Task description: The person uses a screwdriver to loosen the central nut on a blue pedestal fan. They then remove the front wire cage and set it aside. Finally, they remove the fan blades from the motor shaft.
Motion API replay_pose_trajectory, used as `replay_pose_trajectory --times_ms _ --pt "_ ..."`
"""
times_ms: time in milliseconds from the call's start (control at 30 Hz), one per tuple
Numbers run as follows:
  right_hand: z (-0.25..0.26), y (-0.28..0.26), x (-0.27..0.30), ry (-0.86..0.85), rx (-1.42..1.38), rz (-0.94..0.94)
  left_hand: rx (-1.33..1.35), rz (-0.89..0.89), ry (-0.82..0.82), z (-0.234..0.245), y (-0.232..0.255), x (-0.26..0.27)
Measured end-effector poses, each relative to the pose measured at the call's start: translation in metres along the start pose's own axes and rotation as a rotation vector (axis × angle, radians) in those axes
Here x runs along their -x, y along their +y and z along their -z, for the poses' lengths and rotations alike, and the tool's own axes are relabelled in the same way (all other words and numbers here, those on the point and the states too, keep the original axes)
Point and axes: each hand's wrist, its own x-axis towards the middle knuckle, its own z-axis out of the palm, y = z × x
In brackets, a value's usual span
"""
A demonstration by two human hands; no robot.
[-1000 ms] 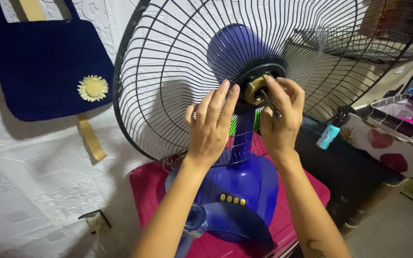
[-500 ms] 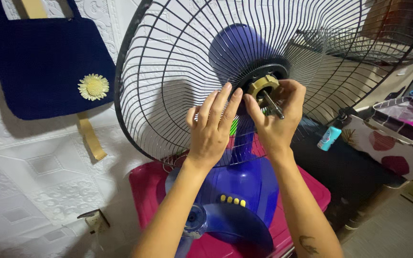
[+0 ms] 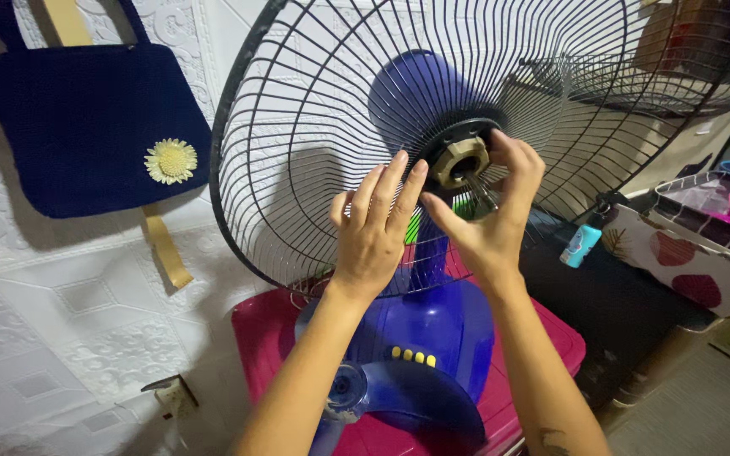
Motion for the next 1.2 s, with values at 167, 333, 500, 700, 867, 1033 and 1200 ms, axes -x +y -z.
replay_pose_trajectory --times_ms 167,333,500,700,867,1033,1200 --pt "-0.013 0.002 0.004 0.071 -0.123 -0.311 0.024 0.004 -0.017 0.003 -0.001 0.002" --pt "-0.022 0.004 0.002 0.083 -0.136 -0.268 -0.007 0.004 -0.002 0.003 0.0 0.001" --pt "-0.016 0.006 0.005 0.077 -0.033 -0.104 -0.008 -0.004 -0.01 0.004 -0.001 0.002" --pt "-0.007 0.01 0.008 0.014 0.028 0.039 0.005 -0.004 -0.028 0.007 0.002 0.001" --pt "-0.013 0.001 0.009 0.082 -0.103 -0.13 -0.002 0.004 -0.006 0.006 0.002 0.001" --pt "-0.018 0.0 0.0 0.084 -0.068 -0.217 -0.012 0.002 0.016 0.006 0.002 0.001" --pt "-0.01 -0.001 -0.005 0.084 0.072 -0.013 -0.065 -0.01 0.001 0.005 0.001 0.002"
